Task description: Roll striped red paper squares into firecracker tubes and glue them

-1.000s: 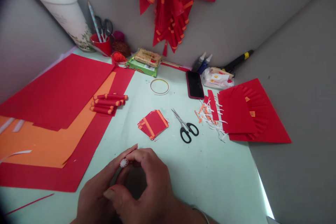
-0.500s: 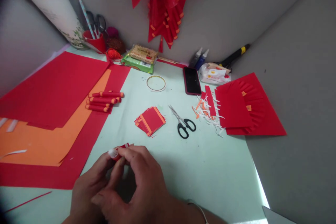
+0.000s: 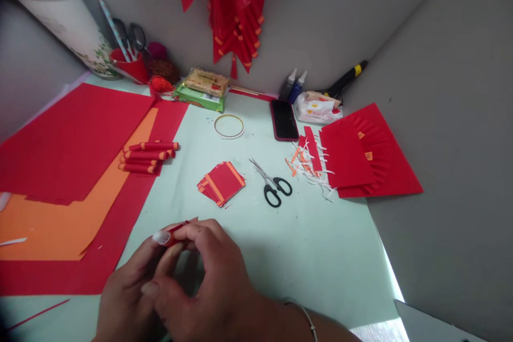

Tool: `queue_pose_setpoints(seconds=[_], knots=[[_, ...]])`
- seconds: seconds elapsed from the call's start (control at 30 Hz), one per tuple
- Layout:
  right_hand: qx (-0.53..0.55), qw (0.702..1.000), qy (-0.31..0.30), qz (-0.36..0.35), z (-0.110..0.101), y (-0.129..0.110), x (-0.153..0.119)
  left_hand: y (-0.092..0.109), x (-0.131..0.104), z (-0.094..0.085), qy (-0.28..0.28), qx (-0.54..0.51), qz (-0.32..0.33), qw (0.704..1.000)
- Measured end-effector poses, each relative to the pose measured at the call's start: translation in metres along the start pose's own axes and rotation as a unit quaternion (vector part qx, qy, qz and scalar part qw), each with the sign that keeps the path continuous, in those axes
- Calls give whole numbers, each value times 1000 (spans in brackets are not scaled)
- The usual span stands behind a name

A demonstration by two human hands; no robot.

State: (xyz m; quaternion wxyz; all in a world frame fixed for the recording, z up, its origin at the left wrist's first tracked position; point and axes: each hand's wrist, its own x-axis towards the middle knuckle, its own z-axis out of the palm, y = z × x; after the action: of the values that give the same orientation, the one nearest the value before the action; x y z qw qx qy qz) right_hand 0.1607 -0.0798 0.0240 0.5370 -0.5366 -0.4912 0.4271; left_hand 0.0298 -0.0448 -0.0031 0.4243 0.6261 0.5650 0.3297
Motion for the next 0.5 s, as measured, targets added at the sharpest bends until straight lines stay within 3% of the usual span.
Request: queue_pose_setpoints(seconds=[0.17, 0.5], knots=[[8, 1000, -6, 1, 1, 2, -4, -2, -1, 0, 14, -14, -27, 999], [7, 999, -23, 23, -2, 4, 0, -3, -1, 0, 3, 8, -13, 1000]])
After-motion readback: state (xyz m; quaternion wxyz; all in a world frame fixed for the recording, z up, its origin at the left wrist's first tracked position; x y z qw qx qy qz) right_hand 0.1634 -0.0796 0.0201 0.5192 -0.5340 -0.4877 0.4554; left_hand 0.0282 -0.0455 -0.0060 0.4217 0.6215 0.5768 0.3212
